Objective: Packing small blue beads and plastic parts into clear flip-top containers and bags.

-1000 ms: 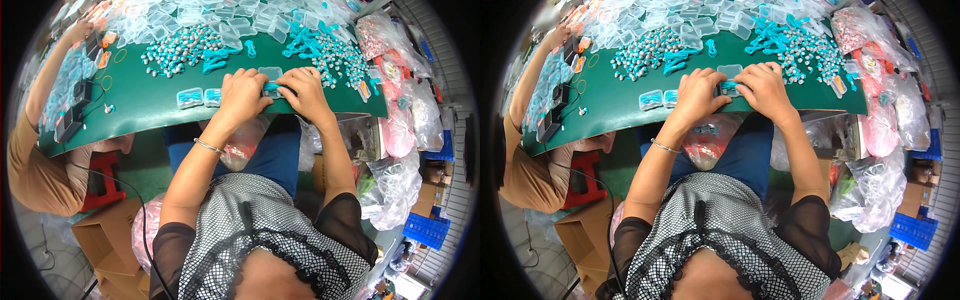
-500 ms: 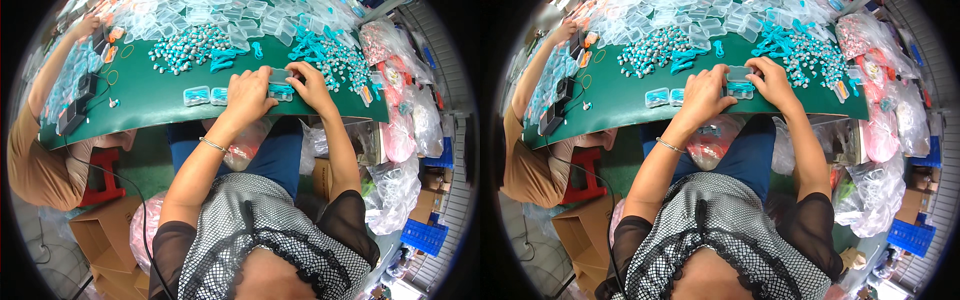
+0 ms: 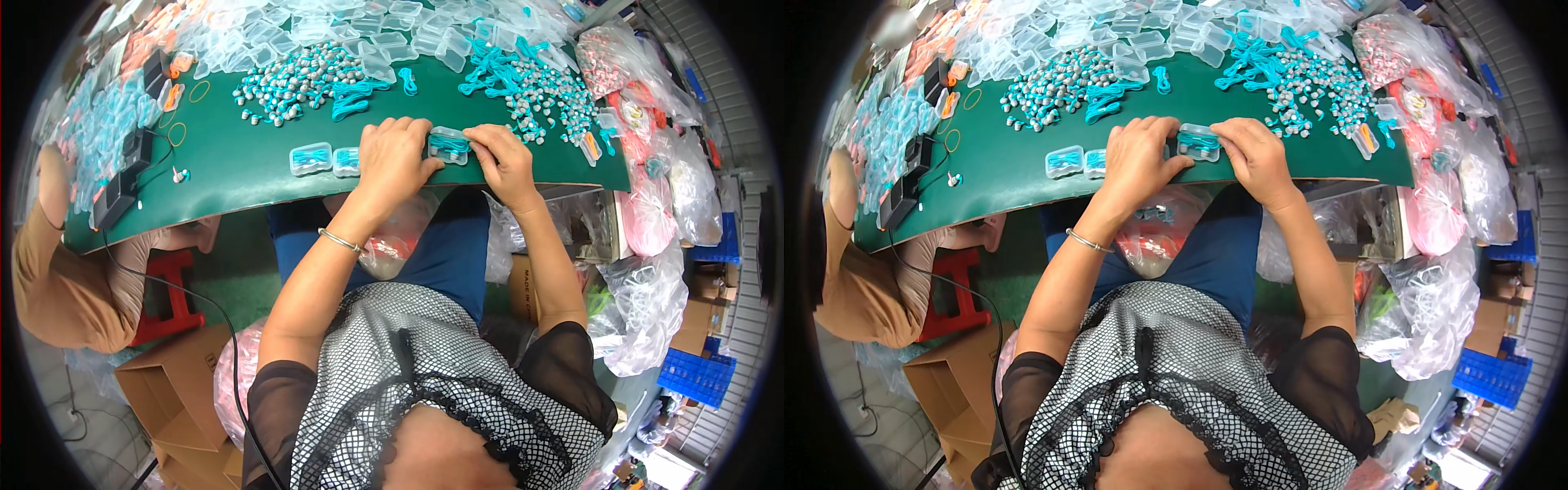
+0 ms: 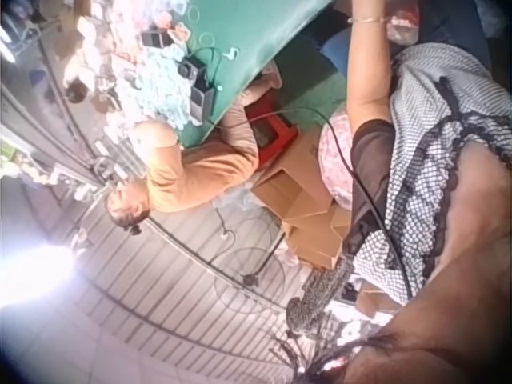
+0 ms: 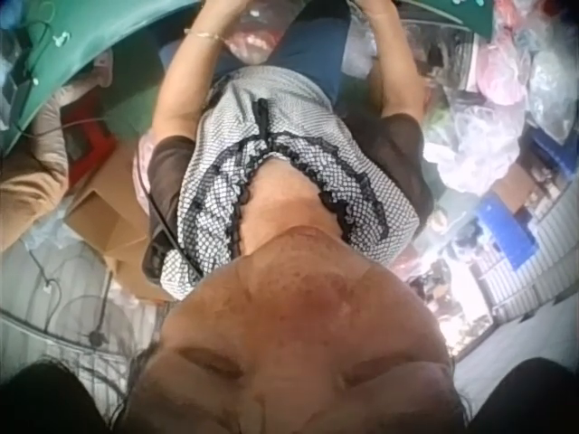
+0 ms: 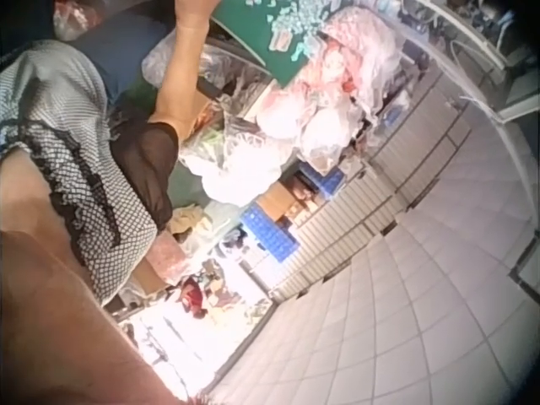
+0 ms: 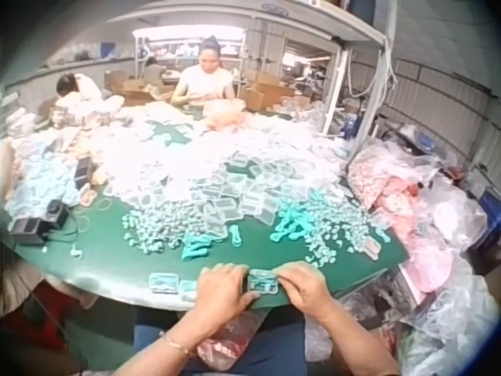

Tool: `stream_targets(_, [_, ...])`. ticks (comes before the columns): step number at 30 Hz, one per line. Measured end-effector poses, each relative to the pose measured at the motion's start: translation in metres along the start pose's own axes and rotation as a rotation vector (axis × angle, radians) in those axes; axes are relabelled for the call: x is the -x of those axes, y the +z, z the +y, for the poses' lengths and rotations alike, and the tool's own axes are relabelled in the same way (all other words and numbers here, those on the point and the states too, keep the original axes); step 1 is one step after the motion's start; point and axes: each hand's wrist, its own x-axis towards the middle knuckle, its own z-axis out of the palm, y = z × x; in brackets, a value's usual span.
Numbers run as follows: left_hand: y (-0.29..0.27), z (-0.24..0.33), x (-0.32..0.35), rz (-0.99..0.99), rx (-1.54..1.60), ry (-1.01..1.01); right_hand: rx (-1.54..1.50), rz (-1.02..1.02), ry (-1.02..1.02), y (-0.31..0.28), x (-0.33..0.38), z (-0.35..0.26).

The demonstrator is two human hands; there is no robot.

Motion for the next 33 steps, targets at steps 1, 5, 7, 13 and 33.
stream_targets(1, [0.002, 0.001, 0.003, 0.055, -0.017, 0.021, 0.002, 0.005, 0.002, 0.001, 0.001, -0.001])
stream_targets(5, [0.011, -0.002, 0.012, 0.235, -0.056, 0.099, -0.038, 0.036, 0.058, 0.005, 0.005, -0.008])
stream_targets(7, [0.012, -0.002, 0.013, 0.246, -0.082, 0.139, -0.049, 0.042, 0.068, 0.006, 0.007, -0.010])
stream_targets(13, [0.006, 0.000, 0.015, 0.204, -0.114, 0.153, -0.019, 0.059, 0.022, 0.009, 0.010, -0.011])
stream_targets(33, [0.004, -0.007, 0.003, 0.138, -0.031, 0.249, 0.437, 0.061, 0.277, 0.031, 0.045, -0.046])
